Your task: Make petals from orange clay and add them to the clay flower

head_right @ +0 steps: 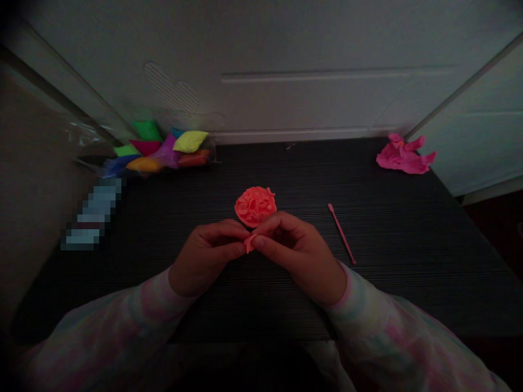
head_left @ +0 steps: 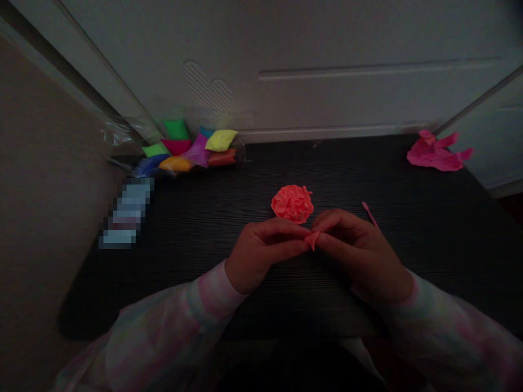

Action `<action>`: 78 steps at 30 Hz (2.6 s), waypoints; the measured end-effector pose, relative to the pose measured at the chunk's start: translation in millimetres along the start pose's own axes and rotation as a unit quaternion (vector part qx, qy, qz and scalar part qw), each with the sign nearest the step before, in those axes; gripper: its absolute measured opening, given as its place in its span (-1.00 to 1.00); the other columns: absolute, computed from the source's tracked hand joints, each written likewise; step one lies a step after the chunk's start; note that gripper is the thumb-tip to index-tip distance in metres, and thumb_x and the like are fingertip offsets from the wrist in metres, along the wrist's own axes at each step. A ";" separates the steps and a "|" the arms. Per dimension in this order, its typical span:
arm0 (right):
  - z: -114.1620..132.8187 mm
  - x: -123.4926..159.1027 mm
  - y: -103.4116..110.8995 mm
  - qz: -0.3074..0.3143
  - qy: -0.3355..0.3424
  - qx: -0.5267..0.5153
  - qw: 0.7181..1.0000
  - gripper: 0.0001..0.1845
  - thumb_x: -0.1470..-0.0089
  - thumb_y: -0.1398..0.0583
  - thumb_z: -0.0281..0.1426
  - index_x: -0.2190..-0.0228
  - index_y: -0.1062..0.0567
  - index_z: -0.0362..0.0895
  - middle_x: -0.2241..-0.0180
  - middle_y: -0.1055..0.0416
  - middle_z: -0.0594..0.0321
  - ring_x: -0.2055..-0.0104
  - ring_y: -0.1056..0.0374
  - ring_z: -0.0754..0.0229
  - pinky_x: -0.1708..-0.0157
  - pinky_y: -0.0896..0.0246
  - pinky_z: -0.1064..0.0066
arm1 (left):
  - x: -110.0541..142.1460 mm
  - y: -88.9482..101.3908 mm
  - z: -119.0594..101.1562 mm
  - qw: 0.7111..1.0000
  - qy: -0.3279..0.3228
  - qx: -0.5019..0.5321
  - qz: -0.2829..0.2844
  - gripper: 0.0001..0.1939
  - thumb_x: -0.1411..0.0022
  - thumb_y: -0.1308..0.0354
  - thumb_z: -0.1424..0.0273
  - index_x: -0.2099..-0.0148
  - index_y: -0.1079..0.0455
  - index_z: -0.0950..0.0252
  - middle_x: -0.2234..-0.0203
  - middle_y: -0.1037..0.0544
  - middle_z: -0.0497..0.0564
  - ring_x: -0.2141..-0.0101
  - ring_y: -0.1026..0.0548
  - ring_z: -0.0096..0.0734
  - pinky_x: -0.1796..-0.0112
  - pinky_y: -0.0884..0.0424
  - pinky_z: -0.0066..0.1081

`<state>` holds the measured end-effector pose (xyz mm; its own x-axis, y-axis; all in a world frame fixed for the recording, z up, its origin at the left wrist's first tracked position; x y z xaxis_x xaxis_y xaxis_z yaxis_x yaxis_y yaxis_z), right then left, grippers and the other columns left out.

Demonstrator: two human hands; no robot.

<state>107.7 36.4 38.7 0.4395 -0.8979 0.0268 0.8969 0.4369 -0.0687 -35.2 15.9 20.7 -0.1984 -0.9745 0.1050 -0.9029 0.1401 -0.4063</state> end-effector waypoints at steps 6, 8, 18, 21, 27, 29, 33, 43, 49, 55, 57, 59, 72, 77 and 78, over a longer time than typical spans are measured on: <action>0.6 -0.4 -0.9 -0.001 -0.015 0.000 1.000 -0.95 0.13 -0.22 -0.43 0.52 -0.42 -0.08 0.52 -0.39 0.34 0.44 -0.32 0.30 0.40 -0.25 0.45 | -0.6 1.2 -0.1 1.000 0.005 -0.018 -0.008 -0.91 0.10 -0.25 0.50 0.48 -0.50 0.20 0.53 -0.52 -0.13 0.45 -0.42 -0.53 0.27 -0.30 -0.45; 1.2 0.0 -0.5 -0.001 -0.022 -0.001 1.000 -0.94 0.14 -0.23 -0.43 0.50 -0.42 -0.08 0.52 -0.39 0.34 0.44 -0.32 0.30 0.40 -0.25 0.45 | -1.0 1.2 0.4 1.000 0.013 -0.014 -0.008 -0.93 0.11 -0.26 0.50 0.49 -0.50 0.22 0.55 -0.52 -0.12 0.46 -0.41 -0.53 0.28 -0.29 -0.45; -0.8 -0.1 1.2 0.031 -0.079 -0.063 0.994 -0.98 0.14 -0.23 -0.44 0.52 -0.46 -0.08 0.52 -0.41 0.35 0.44 -0.32 0.32 0.38 -0.24 0.47 | -0.7 -3.5 4.2 0.985 0.137 0.107 -0.007 -0.89 0.23 -0.31 0.45 0.51 -0.48 0.30 0.62 -0.47 -0.11 0.56 -0.35 -0.62 0.45 -0.23 -0.51; -3.1 -0.1 2.2 0.042 -0.101 -0.078 0.991 -0.99 0.14 -0.24 -0.42 0.54 -0.47 -0.09 0.53 -0.41 0.35 0.45 -0.31 0.33 0.38 -0.22 0.48 | -0.5 -3.8 4.1 0.979 0.163 0.118 -0.011 -0.84 0.29 -0.34 0.43 0.53 -0.46 0.32 0.65 -0.45 -0.11 0.59 -0.32 -0.62 0.48 -0.21 -0.51; -6.4 1.2 2.4 0.064 -0.130 -0.116 0.983 -0.95 0.13 -0.24 -0.39 0.54 -0.47 -0.11 0.53 -0.39 0.35 0.47 -0.29 0.34 0.40 -0.20 0.49 | -1.2 -4.1 5.7 0.972 0.184 0.146 0.000 -0.81 0.30 -0.35 0.42 0.53 -0.44 0.33 0.65 -0.45 -0.10 0.59 -0.32 -0.63 0.50 -0.19 -0.52; -6.3 1.9 2.2 0.069 -0.137 -0.126 0.980 -0.93 0.14 -0.24 -0.38 0.55 -0.46 -0.12 0.54 -0.38 0.35 0.47 -0.28 0.35 0.41 -0.19 0.50 | -1.3 -4.2 6.2 0.972 0.186 0.145 0.007 -0.81 0.30 -0.35 0.41 0.54 -0.44 0.34 0.65 -0.44 -0.11 0.59 -0.32 -0.63 0.49 -0.20 -0.52; -5.1 2.6 1.3 0.086 -0.142 -0.151 0.974 -0.92 0.11 -0.23 -0.39 0.56 -0.46 -0.13 0.55 -0.37 0.35 0.47 -0.28 0.37 0.39 -0.18 0.53 | -0.8 -4.9 6.6 0.971 0.183 0.150 0.022 -0.82 0.28 -0.35 0.41 0.54 -0.43 0.33 0.65 -0.45 -0.11 0.59 -0.34 -0.63 0.49 -0.20 -0.52; -4.7 3.0 0.5 0.079 -0.133 -0.158 0.975 -0.95 0.09 -0.22 -0.41 0.55 -0.47 -0.10 0.54 -0.39 0.37 0.47 -0.28 0.39 0.41 -0.18 0.56 | -1.1 -6.0 5.3 0.971 0.183 0.153 0.021 -0.82 0.25 -0.33 0.42 0.53 -0.41 0.34 0.65 -0.44 -0.11 0.60 -0.34 -0.64 0.51 -0.20 -0.55; -0.6 0.8 2.0 0.031 -0.104 -0.114 0.988 -0.95 0.07 -0.20 -0.41 0.53 -0.46 -0.09 0.52 -0.41 0.38 0.48 -0.29 0.40 0.43 -0.19 0.57 | 1.1 1.6 -8.4 0.999 0.013 0.024 -0.046 -0.92 0.09 -0.25 0.40 0.47 -0.44 0.29 0.59 -0.45 -0.12 0.55 -0.34 -0.63 0.50 -0.23 -0.57; 3.5 -0.8 1.4 0.025 -0.082 -0.010 0.996 -0.97 0.08 -0.21 -0.41 0.51 -0.45 -0.12 0.49 -0.40 0.35 0.41 -0.30 0.35 0.36 -0.19 0.52 | 3.8 0.0 -17.6 0.981 -0.055 -0.183 -0.025 -0.92 0.07 -0.24 0.49 0.43 -0.46 0.24 0.51 -0.46 -0.12 0.44 -0.38 -0.57 0.39 -0.28 -0.55; 3.6 -1.1 1.4 0.038 -0.082 0.000 0.996 -0.94 0.07 -0.19 -0.41 0.52 -0.45 -0.12 0.49 -0.40 0.35 0.40 -0.29 0.34 0.34 -0.18 0.50 | 3.3 0.3 -17.6 0.978 -0.052 -0.202 -0.021 -0.94 0.03 -0.21 0.49 0.44 -0.47 0.24 0.50 -0.48 -0.12 0.42 -0.39 -0.57 0.35 -0.28 -0.55; 2.5 -1.0 1.8 0.051 -0.087 -0.007 0.995 -0.91 0.05 -0.18 -0.41 0.54 -0.45 -0.12 0.50 -0.39 0.35 0.40 -0.29 0.34 0.33 -0.17 0.50 | 2.5 1.1 -15.6 0.981 -0.031 -0.191 -0.012 -0.94 0.02 -0.20 0.49 0.45 -0.47 0.23 0.51 -0.49 -0.13 0.43 -0.40 -0.58 0.34 -0.28 -0.56; -7.1 -1.8 1.7 -0.007 -0.101 -0.093 0.991 -0.92 0.13 -0.23 -0.42 0.46 -0.47 -0.09 0.48 -0.40 0.37 0.49 -0.24 0.40 0.48 -0.14 0.55 | -1.1 3.9 -1.8 0.997 0.017 -0.005 -0.075 -0.94 0.03 -0.21 0.47 0.45 -0.48 0.20 0.49 -0.55 -0.15 0.47 -0.43 -0.61 0.37 -0.30 -0.56; -3.5 -3.0 -0.1 -0.014 -0.081 -0.016 0.996 -0.96 0.12 -0.23 -0.40 0.50 -0.46 -0.10 0.48 -0.43 0.36 0.43 -0.31 0.36 0.38 -0.20 0.52 | -1.0 1.8 0.6 0.996 0.036 -0.011 -0.079 -0.94 0.07 -0.22 0.48 0.45 -0.46 0.23 0.55 -0.54 -0.14 0.56 -0.39 -0.62 0.44 -0.31 -0.53; -2.9 -3.3 0.0 -0.016 -0.077 0.005 0.997 -0.95 0.12 -0.22 -0.39 0.50 -0.46 -0.11 0.48 -0.43 0.35 0.42 -0.32 0.35 0.39 -0.20 0.51 | -0.7 1.2 -0.4 0.996 0.034 -0.023 -0.081 -0.92 0.08 -0.22 0.49 0.44 -0.46 0.23 0.55 -0.54 -0.13 0.56 -0.40 -0.61 0.44 -0.32 -0.53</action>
<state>106.0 39.2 35.7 0.4118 -0.8931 0.1812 0.9109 0.4090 -0.0546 -36.2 16.9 20.4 -0.0720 -0.9709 0.2283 -0.9414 -0.0095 -0.3371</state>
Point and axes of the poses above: each hand's wrist, its own x-axis away from the middle knuckle, its own y-axis out of the back of the hand, z = x × y, the point moved 2 cm from there along -x, towards the middle knuckle
